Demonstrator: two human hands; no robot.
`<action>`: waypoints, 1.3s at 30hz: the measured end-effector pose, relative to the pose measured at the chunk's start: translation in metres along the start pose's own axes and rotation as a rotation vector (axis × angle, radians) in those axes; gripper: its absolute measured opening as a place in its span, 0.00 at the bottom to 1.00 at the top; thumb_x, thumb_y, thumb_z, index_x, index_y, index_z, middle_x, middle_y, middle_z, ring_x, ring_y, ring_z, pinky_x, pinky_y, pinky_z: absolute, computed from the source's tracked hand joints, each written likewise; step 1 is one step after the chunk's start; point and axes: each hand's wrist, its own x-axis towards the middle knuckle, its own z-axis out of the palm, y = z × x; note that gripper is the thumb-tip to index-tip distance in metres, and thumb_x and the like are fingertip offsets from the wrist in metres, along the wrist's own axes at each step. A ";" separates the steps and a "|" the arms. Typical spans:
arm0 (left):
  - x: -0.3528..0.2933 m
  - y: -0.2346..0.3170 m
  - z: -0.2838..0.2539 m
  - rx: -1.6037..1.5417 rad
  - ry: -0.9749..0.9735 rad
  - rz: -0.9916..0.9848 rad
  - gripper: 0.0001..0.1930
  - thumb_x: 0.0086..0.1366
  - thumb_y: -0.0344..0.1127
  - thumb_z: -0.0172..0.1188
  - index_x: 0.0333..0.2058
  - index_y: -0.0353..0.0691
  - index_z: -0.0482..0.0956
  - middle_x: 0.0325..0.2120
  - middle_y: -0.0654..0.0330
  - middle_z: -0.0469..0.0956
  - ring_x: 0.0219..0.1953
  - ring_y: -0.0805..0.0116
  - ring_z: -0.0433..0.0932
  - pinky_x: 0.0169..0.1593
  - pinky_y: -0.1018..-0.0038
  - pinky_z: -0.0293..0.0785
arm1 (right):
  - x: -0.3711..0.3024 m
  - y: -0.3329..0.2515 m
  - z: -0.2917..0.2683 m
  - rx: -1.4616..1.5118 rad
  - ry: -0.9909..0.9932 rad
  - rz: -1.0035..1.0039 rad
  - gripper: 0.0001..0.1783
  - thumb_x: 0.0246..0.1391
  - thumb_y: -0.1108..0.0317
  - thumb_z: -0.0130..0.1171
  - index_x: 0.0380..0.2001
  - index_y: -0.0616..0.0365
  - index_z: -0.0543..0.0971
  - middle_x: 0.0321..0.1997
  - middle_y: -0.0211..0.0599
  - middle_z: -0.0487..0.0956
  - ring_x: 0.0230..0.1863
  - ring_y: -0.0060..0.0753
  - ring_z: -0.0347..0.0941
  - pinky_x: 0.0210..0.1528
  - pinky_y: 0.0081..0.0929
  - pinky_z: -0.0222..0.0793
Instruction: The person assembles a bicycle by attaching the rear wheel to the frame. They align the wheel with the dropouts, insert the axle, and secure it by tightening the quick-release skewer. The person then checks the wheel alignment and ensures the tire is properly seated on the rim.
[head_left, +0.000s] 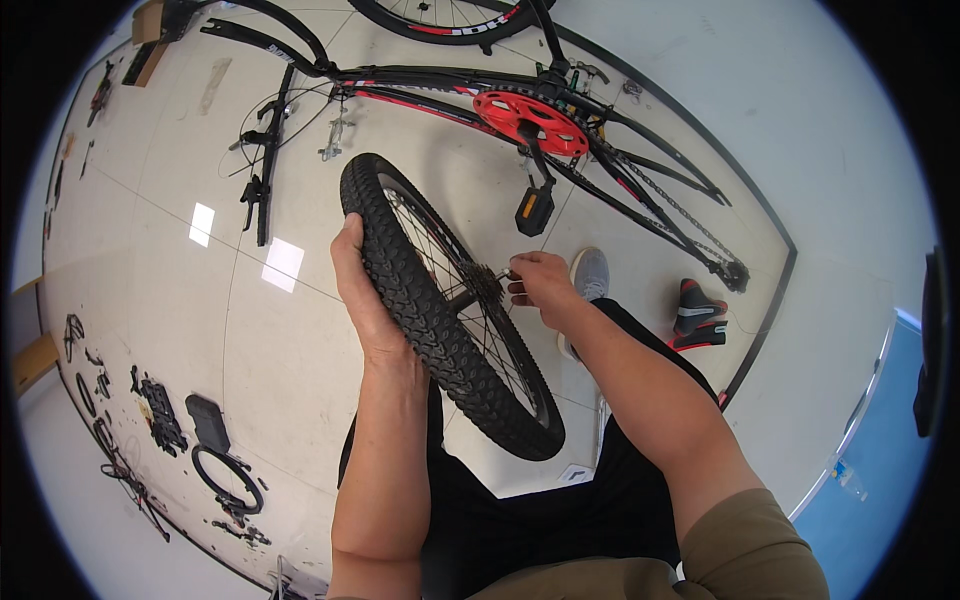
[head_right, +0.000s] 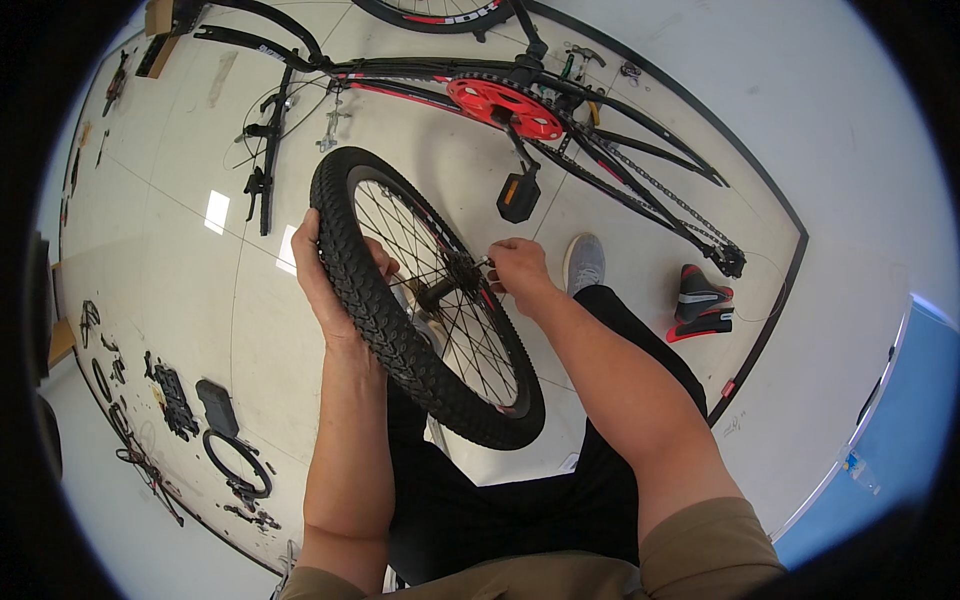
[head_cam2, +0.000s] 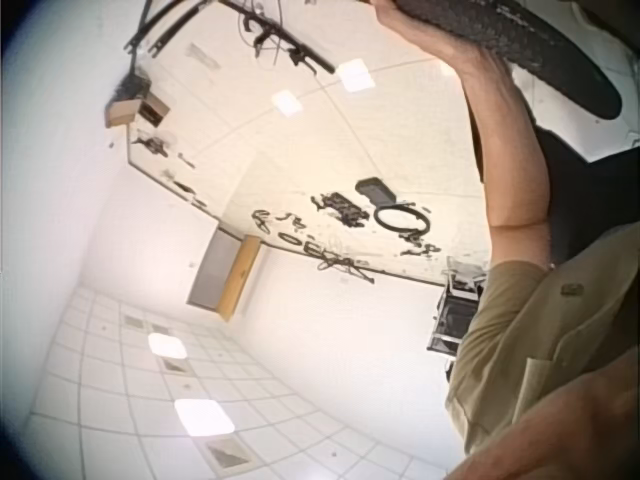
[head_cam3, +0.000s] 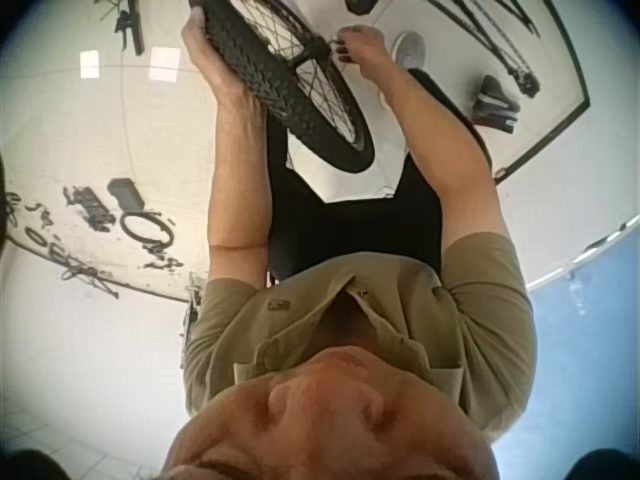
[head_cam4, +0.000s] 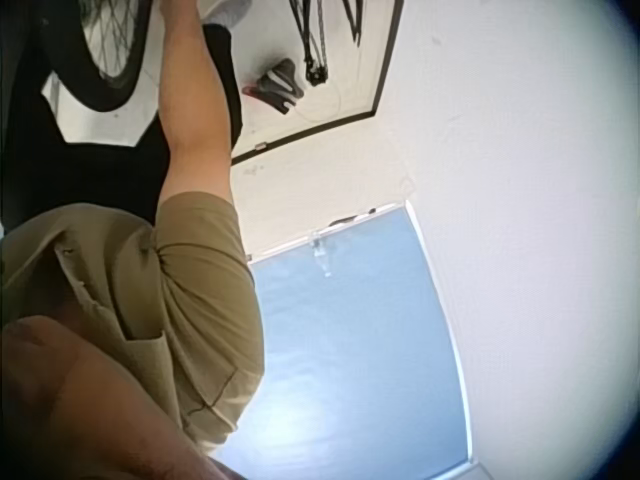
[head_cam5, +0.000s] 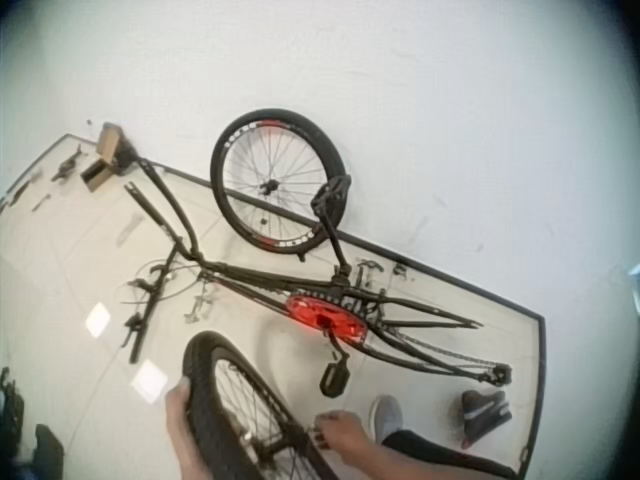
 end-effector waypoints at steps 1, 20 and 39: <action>0.000 0.000 -0.001 -0.002 -0.005 0.005 0.25 0.65 0.63 0.55 0.27 0.46 0.73 0.12 0.59 0.72 0.15 0.67 0.71 0.26 0.71 0.72 | 0.000 0.000 0.000 0.000 0.013 0.009 0.15 0.60 0.66 0.61 0.47 0.65 0.79 0.36 0.37 0.79 0.31 0.30 0.77 0.32 0.31 0.76; 0.002 -0.002 -0.001 -0.030 0.005 0.009 0.24 0.65 0.63 0.55 0.27 0.46 0.71 0.11 0.59 0.71 0.14 0.66 0.70 0.25 0.71 0.71 | -0.003 -0.002 -0.002 -0.119 0.031 -0.085 0.14 0.58 0.66 0.66 0.40 0.66 0.79 0.29 0.32 0.76 0.26 0.24 0.73 0.29 0.27 0.75; 0.005 -0.001 -0.001 -0.042 -0.011 0.000 0.24 0.66 0.62 0.54 0.25 0.46 0.71 0.11 0.59 0.70 0.14 0.66 0.69 0.25 0.70 0.71 | 0.007 0.007 -0.003 -0.172 0.019 -0.237 0.14 0.53 0.74 0.65 0.42 0.70 0.79 0.33 0.37 0.80 0.28 0.25 0.75 0.31 0.26 0.76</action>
